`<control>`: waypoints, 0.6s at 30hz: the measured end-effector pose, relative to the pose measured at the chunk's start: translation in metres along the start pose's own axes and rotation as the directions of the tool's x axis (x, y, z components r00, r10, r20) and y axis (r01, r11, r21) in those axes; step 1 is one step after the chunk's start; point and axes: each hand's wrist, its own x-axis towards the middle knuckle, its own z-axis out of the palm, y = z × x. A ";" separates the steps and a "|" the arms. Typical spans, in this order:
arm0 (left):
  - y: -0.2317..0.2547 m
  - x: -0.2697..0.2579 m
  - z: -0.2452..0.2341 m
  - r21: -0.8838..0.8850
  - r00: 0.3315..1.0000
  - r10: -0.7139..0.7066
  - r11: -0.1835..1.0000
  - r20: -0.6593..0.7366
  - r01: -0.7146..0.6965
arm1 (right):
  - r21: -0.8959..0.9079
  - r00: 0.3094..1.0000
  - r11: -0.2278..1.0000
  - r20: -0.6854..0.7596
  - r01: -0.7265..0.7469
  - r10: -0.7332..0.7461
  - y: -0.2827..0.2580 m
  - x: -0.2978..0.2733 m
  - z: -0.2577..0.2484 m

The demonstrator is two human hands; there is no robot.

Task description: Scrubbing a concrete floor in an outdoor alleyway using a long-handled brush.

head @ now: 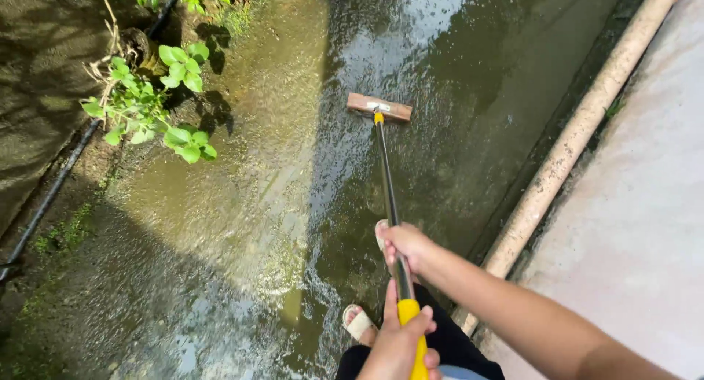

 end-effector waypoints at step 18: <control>-0.038 0.245 -0.061 0.074 0.841 0.534 0.838 0.093 -0.540 | -0.248 0.994 0.969 -0.106 -0.015 -0.012 -0.111 0.026 0.025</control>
